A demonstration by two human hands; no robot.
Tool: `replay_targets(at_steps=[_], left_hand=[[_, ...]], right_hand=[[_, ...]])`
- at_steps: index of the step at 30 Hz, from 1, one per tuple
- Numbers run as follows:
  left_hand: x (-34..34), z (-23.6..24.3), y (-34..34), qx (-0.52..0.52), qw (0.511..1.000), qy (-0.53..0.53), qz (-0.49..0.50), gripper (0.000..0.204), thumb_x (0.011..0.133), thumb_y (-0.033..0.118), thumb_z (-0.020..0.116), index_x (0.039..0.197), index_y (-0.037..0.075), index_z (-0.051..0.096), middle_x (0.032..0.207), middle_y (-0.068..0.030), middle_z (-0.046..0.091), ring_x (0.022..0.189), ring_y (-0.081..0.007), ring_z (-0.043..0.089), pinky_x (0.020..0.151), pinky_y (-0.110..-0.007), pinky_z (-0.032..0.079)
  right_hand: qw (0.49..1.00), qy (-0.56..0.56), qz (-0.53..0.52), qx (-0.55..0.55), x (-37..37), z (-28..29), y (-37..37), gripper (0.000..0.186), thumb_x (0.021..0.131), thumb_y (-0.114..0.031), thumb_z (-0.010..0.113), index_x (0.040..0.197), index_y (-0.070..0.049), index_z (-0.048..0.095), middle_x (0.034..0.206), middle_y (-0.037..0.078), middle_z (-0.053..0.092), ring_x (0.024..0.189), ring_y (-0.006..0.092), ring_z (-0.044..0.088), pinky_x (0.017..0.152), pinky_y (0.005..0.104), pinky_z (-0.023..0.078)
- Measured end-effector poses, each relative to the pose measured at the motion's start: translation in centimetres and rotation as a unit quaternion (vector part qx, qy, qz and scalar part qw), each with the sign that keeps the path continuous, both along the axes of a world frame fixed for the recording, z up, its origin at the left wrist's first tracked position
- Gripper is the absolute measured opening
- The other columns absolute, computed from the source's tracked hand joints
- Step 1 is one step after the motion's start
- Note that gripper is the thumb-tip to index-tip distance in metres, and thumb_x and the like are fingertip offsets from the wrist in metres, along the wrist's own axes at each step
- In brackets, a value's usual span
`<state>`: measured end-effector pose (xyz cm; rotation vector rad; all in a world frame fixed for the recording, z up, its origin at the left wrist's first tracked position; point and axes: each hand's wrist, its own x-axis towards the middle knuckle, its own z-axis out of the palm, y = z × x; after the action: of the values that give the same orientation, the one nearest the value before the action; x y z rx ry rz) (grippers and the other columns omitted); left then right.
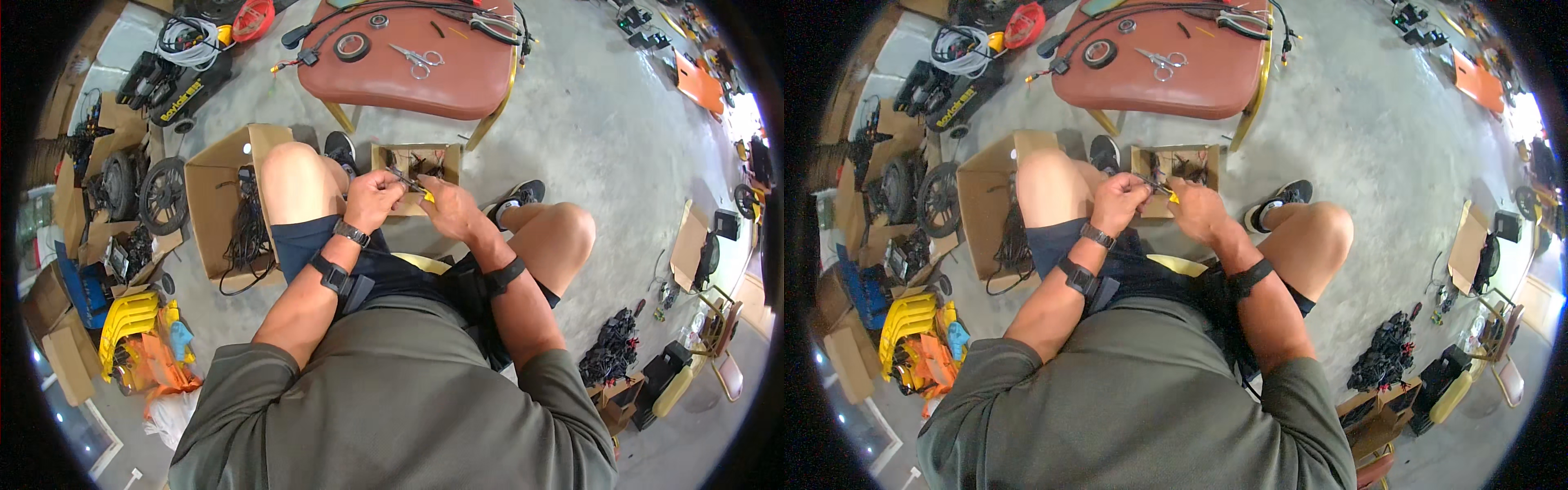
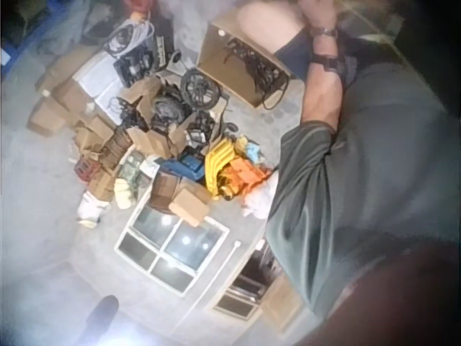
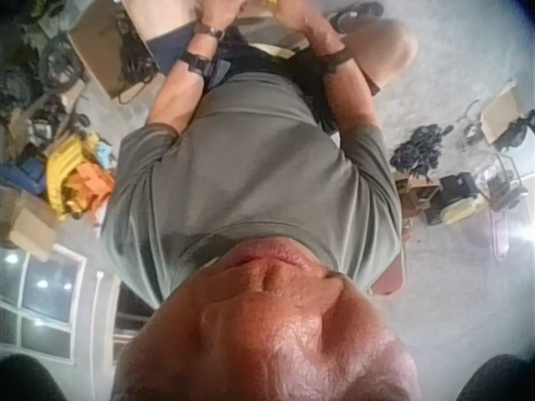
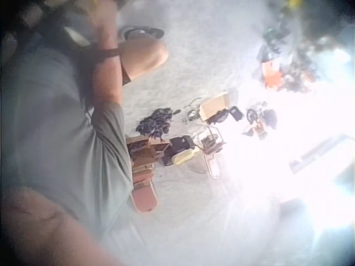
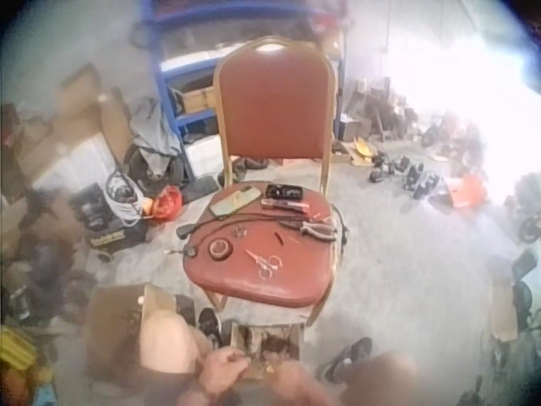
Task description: Stripping and connecting electrical wires for a vehicle or device.
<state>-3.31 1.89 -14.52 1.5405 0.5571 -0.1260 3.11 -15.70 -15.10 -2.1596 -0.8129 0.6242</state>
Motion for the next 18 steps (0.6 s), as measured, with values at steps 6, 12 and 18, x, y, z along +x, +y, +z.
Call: replay_targets(at_steps=[6, 12, 18], left_hand=[[0.02, -0.16, 0.22, -0.008, 1.0, 0.015, 0.009, 0.008, 0.082, 0.006, 0.067, 0.081, 0.001, 0.061, 0.069, -0.004, 0.063, 0.057, -0.009, 0.057, 0.052, -0.022, 0.046], [0.17, -0.08, 0.39, -0.084, 0.995, 0.017, 0.042, 0.007, 0.082, 0.007, 0.067, 0.081, 0.002, 0.062, 0.071, -0.0054, 0.064, 0.057, -0.0102, 0.058, 0.052, -0.024, 0.047], [0.12, 0.27, 0.36, -0.09, 0.995, 0.033, 0.029, 0.009, 0.087, 0.01, 0.063, 0.083, 0.001, 0.063, 0.072, -0.0068, 0.065, 0.055, -0.0115, 0.058, 0.051, -0.024, 0.048]], right_hand=[[0.997, -0.064, -0.021, -0.025, 0.04, 1.12, 0.25, 0.032, 0.082, -0.016, 0.062, 0.109, -0.002, 0.054, 0.1, 0.021, 0.063, 0.096, 0.0397, 0.059, 0.082, 0.0471, 0.047], [0.993, -0.109, -0.02, -0.025, 0.28, 1.04, 0.3, 0.028, 0.08, -0.016, 0.064, 0.101, -0.001, 0.053, 0.095, 0.02, 0.061, 0.093, 0.0388, 0.059, 0.081, 0.047, 0.047], [0.989, -0.143, -0.02, -0.028, 0.44, 0.73, 0.36, 0.022, 0.079, -0.013, 0.061, 0.096, -0.002, 0.052, 0.093, 0.019, 0.061, 0.091, 0.0375, 0.059, 0.077, 0.0463, 0.047]])
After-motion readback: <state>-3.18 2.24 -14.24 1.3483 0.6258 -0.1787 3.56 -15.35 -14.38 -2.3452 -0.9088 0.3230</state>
